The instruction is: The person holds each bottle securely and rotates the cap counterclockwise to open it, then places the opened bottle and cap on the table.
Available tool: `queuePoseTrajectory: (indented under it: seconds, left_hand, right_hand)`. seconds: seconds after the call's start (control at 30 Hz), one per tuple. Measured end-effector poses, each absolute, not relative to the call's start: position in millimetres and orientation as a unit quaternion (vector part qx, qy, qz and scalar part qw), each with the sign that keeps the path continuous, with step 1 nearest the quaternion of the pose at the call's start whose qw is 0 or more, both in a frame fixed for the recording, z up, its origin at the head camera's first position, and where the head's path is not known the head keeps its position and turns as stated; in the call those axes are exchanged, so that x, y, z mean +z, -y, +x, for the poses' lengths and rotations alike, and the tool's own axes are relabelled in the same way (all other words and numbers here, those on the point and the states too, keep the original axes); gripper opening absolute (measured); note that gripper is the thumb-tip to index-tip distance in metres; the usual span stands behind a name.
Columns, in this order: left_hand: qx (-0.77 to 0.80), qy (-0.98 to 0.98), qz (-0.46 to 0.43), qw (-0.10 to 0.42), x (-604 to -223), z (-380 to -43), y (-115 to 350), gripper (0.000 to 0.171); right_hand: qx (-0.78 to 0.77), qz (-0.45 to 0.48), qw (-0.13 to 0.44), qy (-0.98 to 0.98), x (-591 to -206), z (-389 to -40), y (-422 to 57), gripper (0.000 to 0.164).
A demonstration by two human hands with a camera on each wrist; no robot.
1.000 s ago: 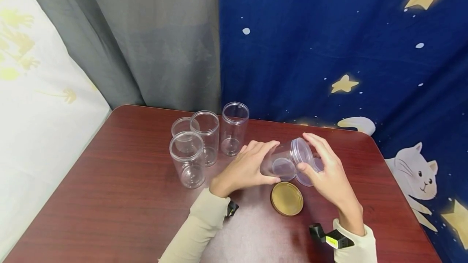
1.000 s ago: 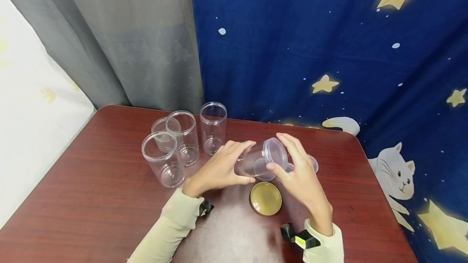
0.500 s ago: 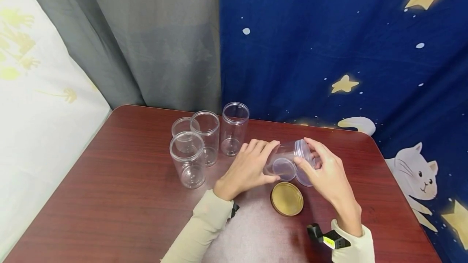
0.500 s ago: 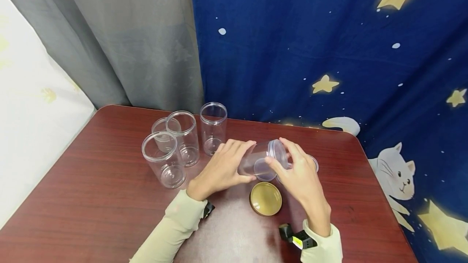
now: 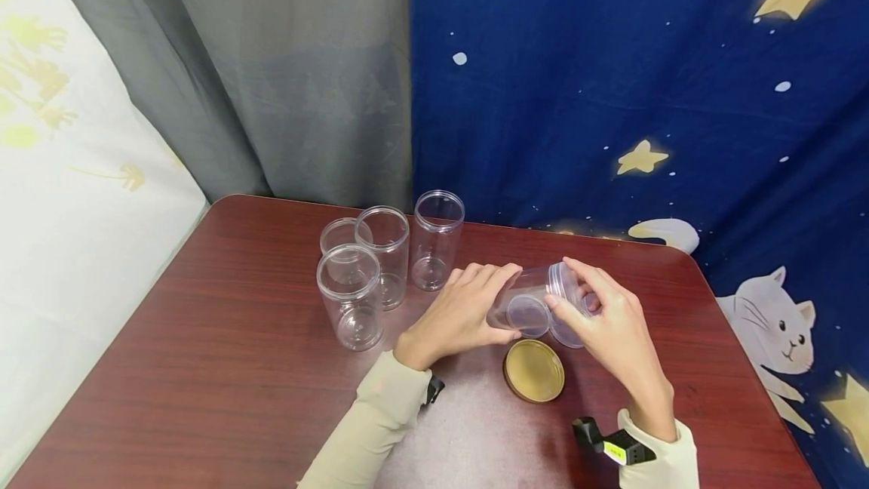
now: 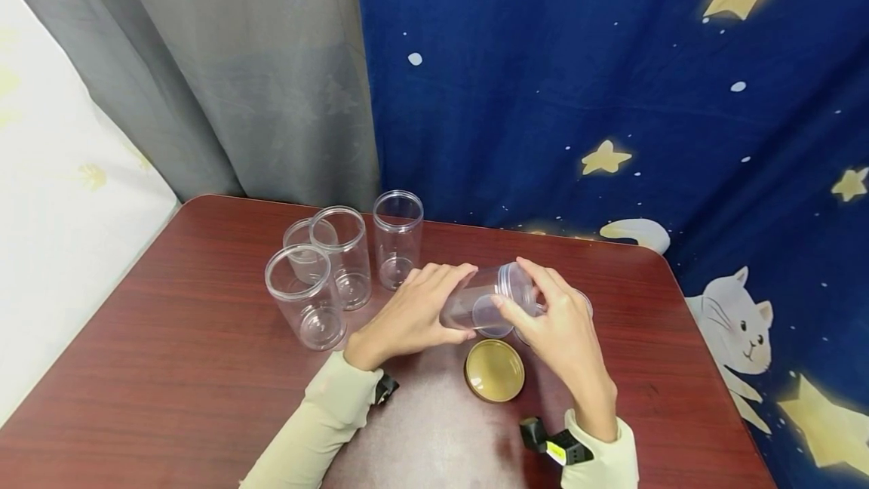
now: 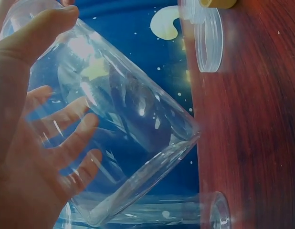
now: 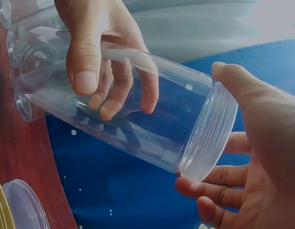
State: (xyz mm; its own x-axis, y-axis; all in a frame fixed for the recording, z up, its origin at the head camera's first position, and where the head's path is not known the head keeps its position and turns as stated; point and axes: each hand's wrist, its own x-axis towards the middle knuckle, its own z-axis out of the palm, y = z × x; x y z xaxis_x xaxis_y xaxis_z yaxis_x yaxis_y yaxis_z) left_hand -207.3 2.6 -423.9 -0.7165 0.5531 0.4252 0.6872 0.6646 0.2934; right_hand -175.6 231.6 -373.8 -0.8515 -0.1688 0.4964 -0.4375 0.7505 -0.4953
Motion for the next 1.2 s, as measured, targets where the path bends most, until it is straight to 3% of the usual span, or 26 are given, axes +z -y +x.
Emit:
queuePoseTrajectory:
  seconds: [0.8,1.2]
  left_hand:
    - [-0.279,0.887,-0.357,0.085,-420.8,-208.6,3.1,0.089]
    - [-0.304,0.878,-0.366,0.052,-417.9,-208.5,8.4,0.091]
  right_hand:
    - [0.342,0.244,0.217,0.881,-372.8,-175.6,-235.3,0.071]
    - [0.367,0.270,0.176,0.873,-368.1,-171.9,-236.1,0.079]
